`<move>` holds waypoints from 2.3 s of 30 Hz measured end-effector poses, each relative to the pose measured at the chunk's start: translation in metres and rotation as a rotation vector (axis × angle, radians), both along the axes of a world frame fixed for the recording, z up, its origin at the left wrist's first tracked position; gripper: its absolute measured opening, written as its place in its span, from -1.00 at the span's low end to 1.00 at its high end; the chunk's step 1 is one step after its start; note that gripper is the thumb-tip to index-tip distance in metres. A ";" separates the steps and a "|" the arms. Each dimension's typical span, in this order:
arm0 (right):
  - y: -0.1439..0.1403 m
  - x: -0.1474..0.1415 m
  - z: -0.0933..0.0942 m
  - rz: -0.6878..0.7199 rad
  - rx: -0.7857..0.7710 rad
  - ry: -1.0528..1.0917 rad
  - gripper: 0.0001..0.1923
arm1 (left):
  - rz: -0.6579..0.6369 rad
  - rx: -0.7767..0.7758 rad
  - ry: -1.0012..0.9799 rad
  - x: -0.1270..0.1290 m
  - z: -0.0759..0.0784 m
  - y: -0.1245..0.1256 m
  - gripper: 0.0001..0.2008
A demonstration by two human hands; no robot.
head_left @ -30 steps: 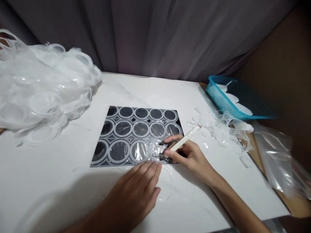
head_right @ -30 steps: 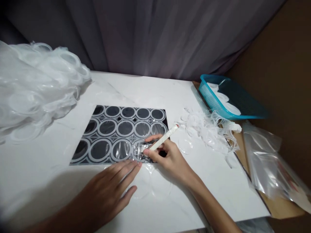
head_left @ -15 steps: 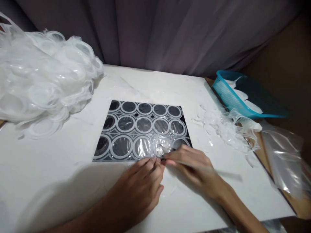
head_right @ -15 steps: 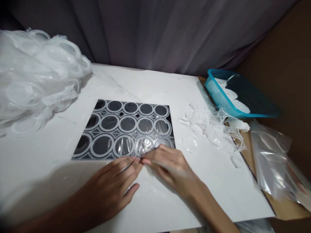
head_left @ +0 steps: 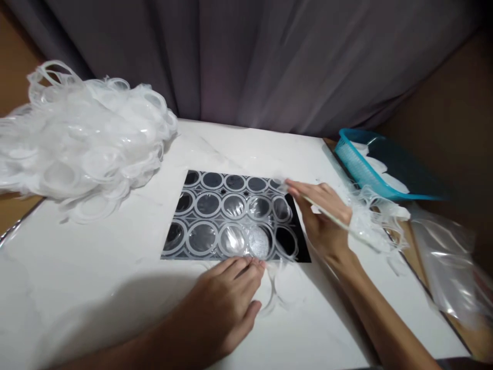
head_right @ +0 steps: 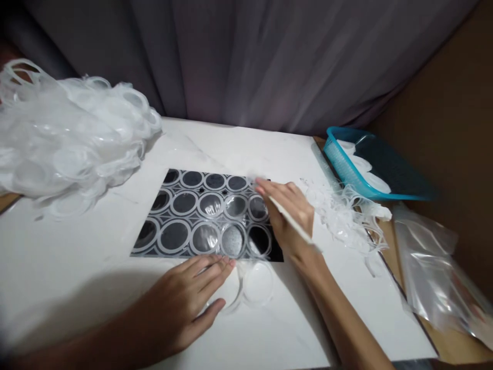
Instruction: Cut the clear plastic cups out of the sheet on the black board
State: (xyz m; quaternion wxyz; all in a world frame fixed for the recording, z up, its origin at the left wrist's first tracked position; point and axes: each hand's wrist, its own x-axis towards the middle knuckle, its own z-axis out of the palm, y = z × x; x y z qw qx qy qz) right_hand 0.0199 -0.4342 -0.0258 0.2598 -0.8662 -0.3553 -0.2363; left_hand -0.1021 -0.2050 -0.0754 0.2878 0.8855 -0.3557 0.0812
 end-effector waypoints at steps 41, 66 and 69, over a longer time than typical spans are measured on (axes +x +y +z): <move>0.044 -0.061 -0.029 0.410 -0.300 0.033 -0.64 | 0.097 0.091 -0.291 -0.012 -0.012 0.054 -0.64; 0.110 -0.046 -0.025 -0.023 0.353 0.821 -0.79 | 0.299 0.143 -0.240 -0.029 -0.005 0.091 -0.62; 0.112 -0.045 -0.026 -0.023 0.332 0.979 -0.71 | 0.282 0.149 -0.276 -0.029 -0.007 0.092 -0.63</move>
